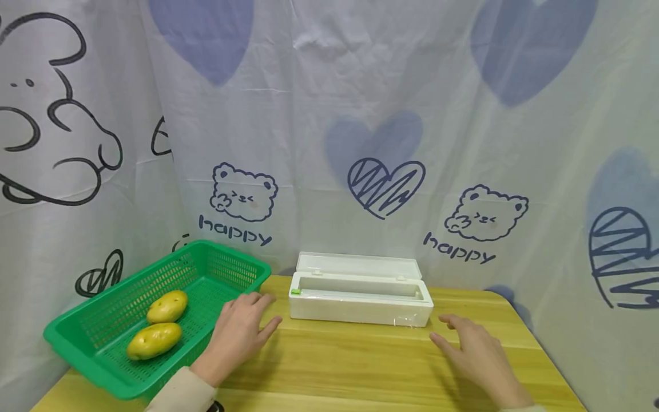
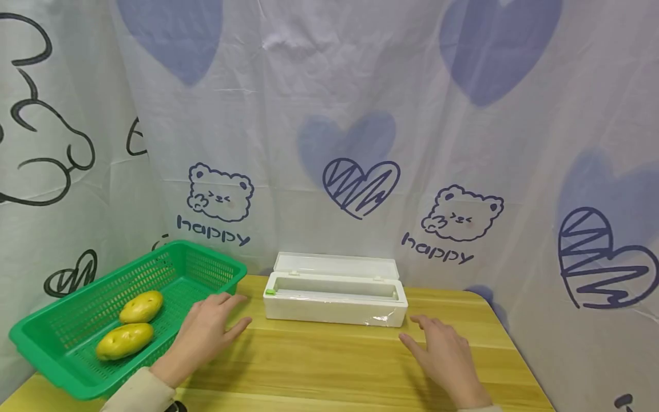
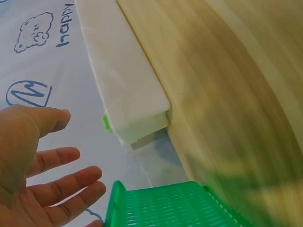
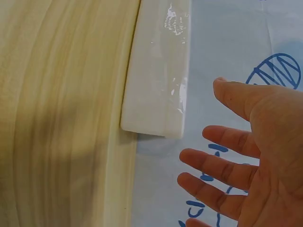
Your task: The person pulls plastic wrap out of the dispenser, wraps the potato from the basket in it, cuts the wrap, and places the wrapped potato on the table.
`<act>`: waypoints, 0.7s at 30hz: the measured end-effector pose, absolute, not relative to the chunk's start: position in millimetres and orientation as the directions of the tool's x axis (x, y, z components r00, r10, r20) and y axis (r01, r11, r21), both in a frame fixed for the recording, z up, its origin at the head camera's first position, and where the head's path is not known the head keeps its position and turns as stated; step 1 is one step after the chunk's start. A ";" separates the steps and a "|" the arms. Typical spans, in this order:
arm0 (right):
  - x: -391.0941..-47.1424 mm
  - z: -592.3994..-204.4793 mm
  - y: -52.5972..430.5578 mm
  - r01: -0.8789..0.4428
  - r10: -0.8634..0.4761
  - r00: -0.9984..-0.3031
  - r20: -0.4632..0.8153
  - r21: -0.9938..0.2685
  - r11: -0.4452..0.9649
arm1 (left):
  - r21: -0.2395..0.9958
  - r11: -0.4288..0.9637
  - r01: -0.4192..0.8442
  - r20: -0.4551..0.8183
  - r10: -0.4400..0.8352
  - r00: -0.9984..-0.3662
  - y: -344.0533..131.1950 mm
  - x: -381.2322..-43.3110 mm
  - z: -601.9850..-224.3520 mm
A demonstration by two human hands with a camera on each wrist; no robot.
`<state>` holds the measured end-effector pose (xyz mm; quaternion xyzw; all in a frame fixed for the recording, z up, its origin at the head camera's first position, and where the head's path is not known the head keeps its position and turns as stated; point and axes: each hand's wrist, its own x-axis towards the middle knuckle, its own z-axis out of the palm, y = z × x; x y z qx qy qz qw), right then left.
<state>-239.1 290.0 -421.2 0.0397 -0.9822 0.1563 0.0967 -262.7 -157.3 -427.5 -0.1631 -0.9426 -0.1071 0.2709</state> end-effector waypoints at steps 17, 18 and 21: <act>-255.9 -438.8 289.7 -0.082 -0.031 -0.991 0.127 -0.418 0.905 | 0.426 0.852 0.302 0.344 0.157 -0.926 -147.0 -287.0 -446.7; -257.0 -440.0 289.8 -0.079 -0.028 -0.992 0.125 -0.427 0.901 | 0.444 0.844 0.301 0.337 0.154 -0.929 -147.3 -289.1 -449.1; -260.6 -443.8 290.3 -0.071 -0.018 -0.993 0.117 -0.459 0.886 | 0.496 0.813 0.304 0.329 0.148 -0.933 -147.7 -294.7 -454.7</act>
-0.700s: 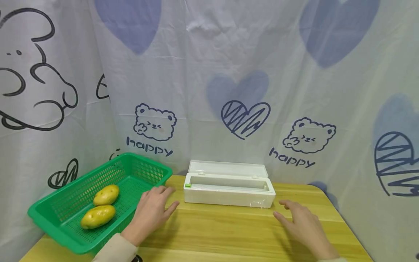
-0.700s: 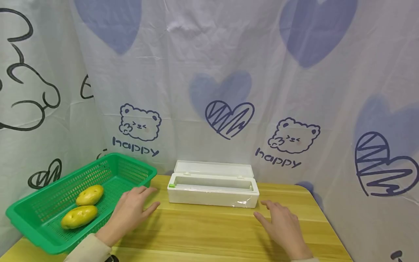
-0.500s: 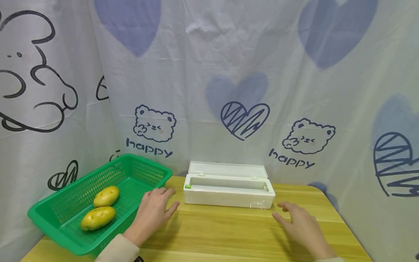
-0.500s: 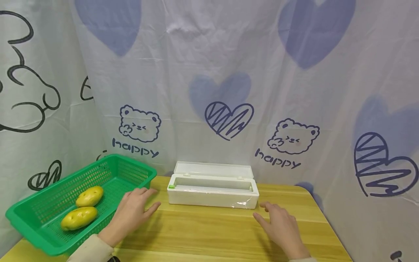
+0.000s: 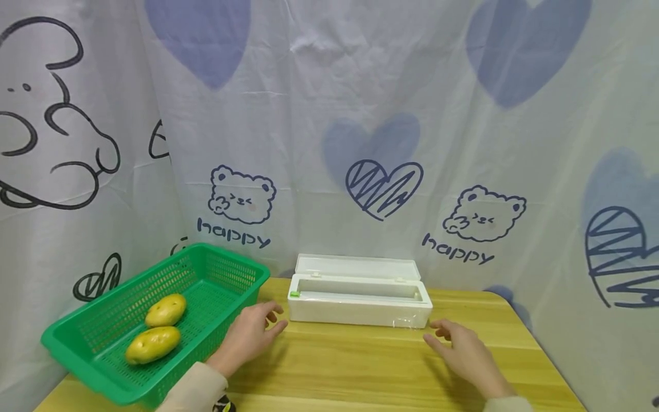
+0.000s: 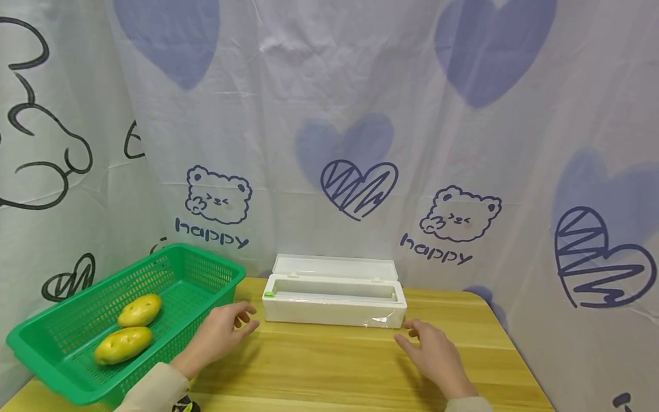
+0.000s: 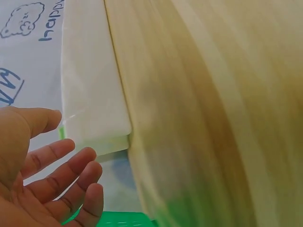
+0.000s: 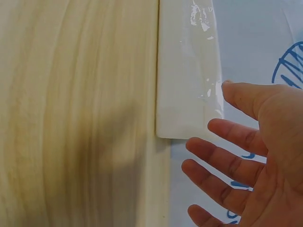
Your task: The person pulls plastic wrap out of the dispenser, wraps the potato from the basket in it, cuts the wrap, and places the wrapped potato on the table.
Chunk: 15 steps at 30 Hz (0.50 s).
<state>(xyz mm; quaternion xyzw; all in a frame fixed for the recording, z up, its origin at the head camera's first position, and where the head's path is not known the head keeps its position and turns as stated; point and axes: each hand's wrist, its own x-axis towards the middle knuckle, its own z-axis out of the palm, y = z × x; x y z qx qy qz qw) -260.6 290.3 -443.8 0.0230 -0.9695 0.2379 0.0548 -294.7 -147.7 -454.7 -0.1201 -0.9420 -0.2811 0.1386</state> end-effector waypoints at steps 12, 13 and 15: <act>-275.9 -455.1 285.2 -0.082 -0.006 -0.992 0.129 -0.587 0.805 | 0.683 0.692 0.235 0.222 0.110 -0.969 -142.7 -309.5 -467.5; -276.9 -455.4 284.3 -0.081 -0.004 -0.992 0.129 -0.593 0.801 | 0.690 0.687 0.227 0.216 0.104 -0.971 -141.9 -310.5 -468.2; -279.0 -456.3 282.7 -0.078 0.000 -0.992 0.128 -0.606 0.792 | 0.705 0.676 0.214 0.203 0.097 -0.974 -140.4 -312.1 -468.9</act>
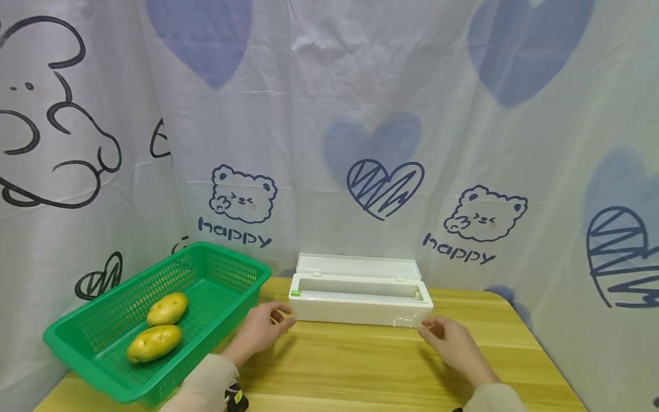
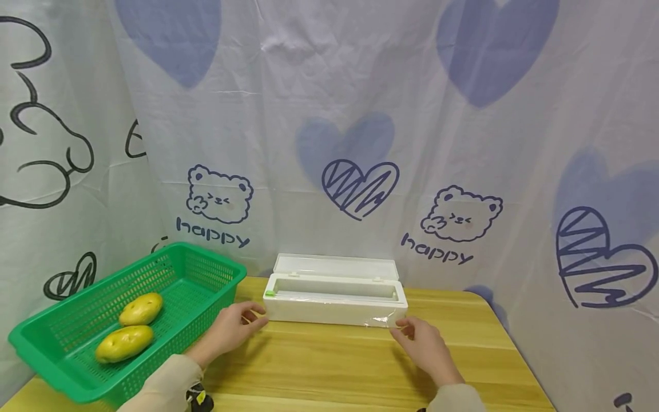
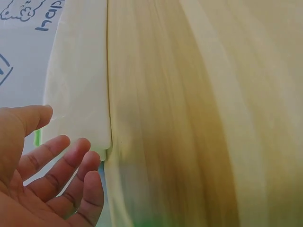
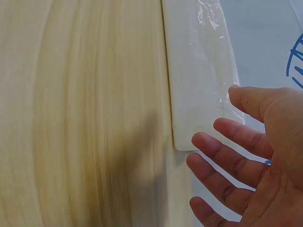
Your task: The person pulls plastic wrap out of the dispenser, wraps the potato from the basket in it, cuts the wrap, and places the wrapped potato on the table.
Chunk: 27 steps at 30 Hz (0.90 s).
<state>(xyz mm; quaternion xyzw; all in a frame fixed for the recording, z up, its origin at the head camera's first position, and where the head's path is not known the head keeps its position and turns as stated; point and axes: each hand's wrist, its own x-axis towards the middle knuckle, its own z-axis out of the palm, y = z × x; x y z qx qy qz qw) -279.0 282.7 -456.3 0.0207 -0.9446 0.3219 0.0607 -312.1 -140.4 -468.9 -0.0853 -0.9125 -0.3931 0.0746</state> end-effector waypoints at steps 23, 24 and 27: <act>-290.2 -466.0 277.2 -0.052 0.046 -0.990 0.132 -0.654 0.755 | 0.804 0.566 0.181 0.160 0.087 -0.983 -126.4 -328.2 -483.0; -290.4 -466.2 277.0 -0.049 0.051 -0.990 0.132 -0.657 0.752 | 0.805 0.564 0.185 0.166 0.085 -0.982 -125.7 -327.9 -482.6; -291.0 -466.4 276.9 -0.038 0.063 -0.990 0.126 -0.670 0.742 | 0.805 0.559 0.199 0.187 0.078 -0.979 -124.1 -326.9 -481.3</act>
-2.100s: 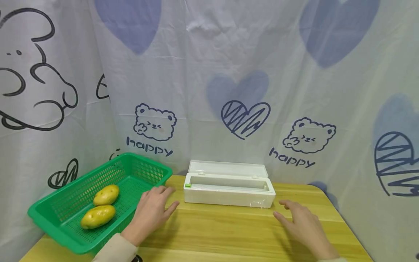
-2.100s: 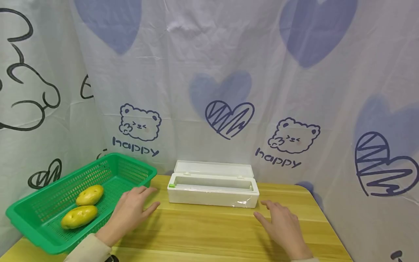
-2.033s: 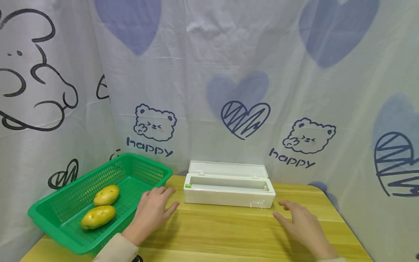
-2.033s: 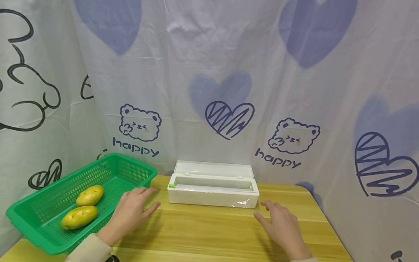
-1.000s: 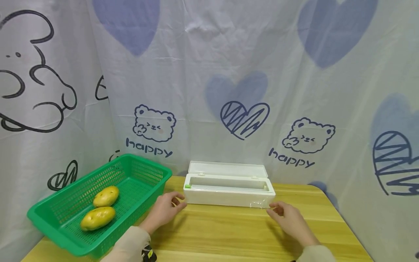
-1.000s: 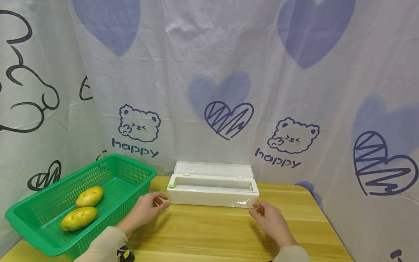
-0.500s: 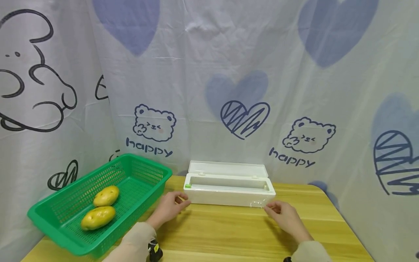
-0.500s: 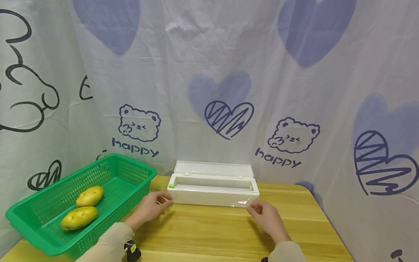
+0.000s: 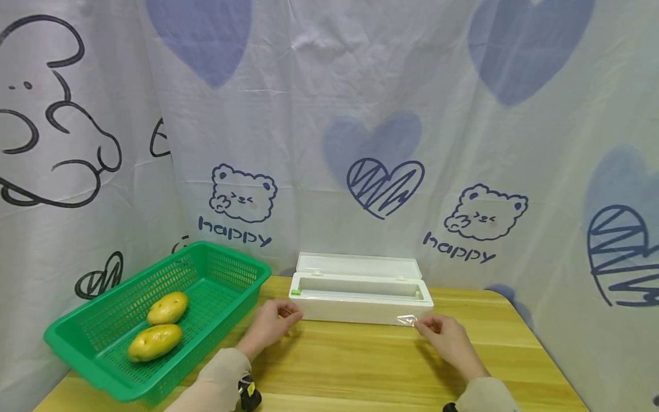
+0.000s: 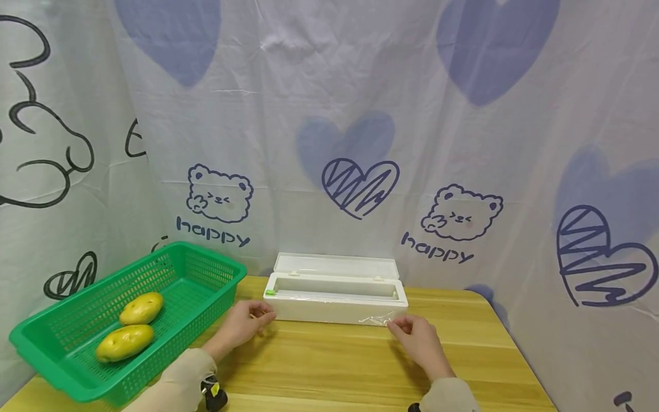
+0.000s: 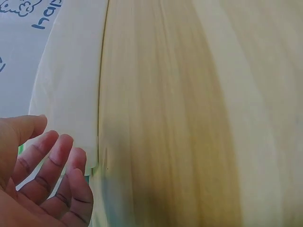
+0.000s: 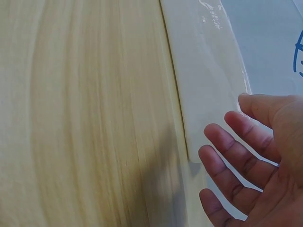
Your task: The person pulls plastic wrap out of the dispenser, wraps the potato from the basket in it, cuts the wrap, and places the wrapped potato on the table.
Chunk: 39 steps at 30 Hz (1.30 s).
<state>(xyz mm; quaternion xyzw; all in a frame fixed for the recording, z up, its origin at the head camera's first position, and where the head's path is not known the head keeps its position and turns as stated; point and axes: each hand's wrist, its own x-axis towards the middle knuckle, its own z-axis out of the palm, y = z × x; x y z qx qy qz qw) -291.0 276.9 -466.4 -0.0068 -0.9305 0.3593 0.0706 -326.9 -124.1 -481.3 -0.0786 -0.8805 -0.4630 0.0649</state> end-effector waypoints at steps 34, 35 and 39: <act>-282.9 -461.8 283.5 0.012 0.122 -0.988 0.096 -0.734 0.679 | 0.909 0.386 0.155 0.125 0.102 -0.987 -120.9 -323.3 -485.2; -283.0 -462.0 283.6 0.013 0.124 -0.987 0.097 -0.735 0.678 | 0.910 0.383 0.161 0.129 0.108 -0.986 -120.1 -323.4 -485.0; -283.3 -462.5 283.9 0.019 0.134 -0.986 0.098 -0.736 0.677 | 0.917 0.354 0.186 0.163 0.096 -0.982 -116.6 -323.2 -483.7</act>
